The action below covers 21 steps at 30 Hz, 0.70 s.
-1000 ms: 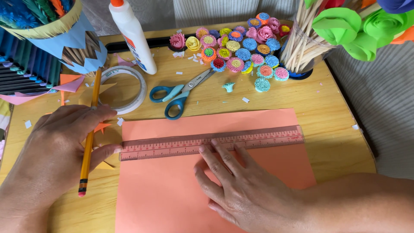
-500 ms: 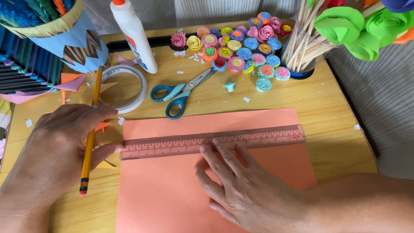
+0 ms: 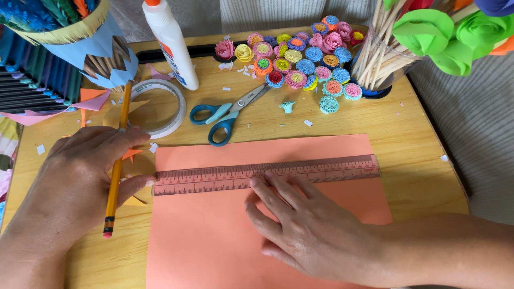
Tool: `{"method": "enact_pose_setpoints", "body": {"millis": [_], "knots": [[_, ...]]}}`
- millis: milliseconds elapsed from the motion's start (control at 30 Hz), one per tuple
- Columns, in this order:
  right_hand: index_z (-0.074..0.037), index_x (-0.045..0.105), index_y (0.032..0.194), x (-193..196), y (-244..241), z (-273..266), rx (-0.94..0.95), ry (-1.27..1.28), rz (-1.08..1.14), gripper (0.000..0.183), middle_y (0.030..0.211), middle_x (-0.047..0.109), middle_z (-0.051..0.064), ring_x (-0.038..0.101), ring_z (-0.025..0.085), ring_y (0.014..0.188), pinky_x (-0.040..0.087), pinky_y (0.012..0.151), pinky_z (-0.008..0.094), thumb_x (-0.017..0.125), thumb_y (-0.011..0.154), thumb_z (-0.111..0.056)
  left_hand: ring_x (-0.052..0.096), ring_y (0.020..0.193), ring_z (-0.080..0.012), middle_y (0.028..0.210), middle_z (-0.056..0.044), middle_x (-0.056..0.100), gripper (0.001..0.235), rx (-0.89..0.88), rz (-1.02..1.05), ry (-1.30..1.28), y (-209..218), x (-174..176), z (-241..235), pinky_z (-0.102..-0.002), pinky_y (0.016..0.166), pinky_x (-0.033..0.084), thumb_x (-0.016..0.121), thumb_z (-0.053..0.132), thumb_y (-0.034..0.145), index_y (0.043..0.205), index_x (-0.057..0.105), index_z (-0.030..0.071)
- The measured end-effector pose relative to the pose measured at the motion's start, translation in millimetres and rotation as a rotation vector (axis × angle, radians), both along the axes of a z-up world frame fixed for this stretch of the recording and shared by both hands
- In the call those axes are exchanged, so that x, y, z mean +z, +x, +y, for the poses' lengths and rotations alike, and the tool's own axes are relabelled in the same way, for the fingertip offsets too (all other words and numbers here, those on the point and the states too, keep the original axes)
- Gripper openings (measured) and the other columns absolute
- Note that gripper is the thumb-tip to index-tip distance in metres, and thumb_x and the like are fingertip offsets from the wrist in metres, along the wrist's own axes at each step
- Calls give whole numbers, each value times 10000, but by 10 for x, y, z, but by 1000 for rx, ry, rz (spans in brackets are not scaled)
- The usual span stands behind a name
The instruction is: Drawing parallel lines on a piece of orange paper using a ruler and a pencil.
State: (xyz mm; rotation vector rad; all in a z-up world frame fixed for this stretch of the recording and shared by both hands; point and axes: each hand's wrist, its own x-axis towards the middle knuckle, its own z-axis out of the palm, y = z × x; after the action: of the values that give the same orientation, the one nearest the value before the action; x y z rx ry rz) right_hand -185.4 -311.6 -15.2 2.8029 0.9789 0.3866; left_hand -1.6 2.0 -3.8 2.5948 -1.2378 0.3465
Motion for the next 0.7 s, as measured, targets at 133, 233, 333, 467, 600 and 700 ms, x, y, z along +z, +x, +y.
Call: {"method": "enact_pose_setpoints", "body": {"millis": [133,233,333,467,600,700], "knots": [[-74,458,1501,-113,171,-198,72,20,133,629,1499,505,278,529,443,1290,394,1057,554,491,882,-184,660,1139,-280,1179,1,736,629,5,-5,20,17,-18,9,-480,876,482,854,350,718,1291,666,173],[-14,552,1362,-1,415,-294,186,193,156,448,1271,679,143,626,328,1209,447,963,468,520,918,-61,666,1077,-291,1098,-5,736,621,-2,1,2,12,-10,2,-473,828,474,872,330,708,1273,670,171],[-63,647,1234,48,612,-386,304,304,179,290,1183,729,72,668,276,1045,417,949,454,507,989,5,670,1076,-291,1091,-31,723,641,-11,3,-15,15,-1,3,-464,827,483,892,303,694,1280,668,172],[-143,748,1171,44,773,-464,324,396,288,550,1071,736,-36,607,201,1010,333,1076,488,560,760,171,675,1056,-316,1122,-72,733,664,-30,33,-41,16,15,2,-472,869,495,897,289,696,1299,668,135],[-219,780,1170,65,877,-522,324,440,360,415,1047,768,-119,592,159,1011,271,1179,556,620,909,62,663,1108,-329,1188,-95,728,698,-30,70,-38,38,0,10,-490,920,487,899,302,685,1318,662,129],[-239,787,1157,79,954,-577,364,422,389,297,1180,757,-143,589,170,1115,181,1216,632,690,932,-72,669,1114,-324,1166,-78,726,681,-35,42,-39,54,-21,20,-498,931,487,902,344,688,1296,666,147]]}}
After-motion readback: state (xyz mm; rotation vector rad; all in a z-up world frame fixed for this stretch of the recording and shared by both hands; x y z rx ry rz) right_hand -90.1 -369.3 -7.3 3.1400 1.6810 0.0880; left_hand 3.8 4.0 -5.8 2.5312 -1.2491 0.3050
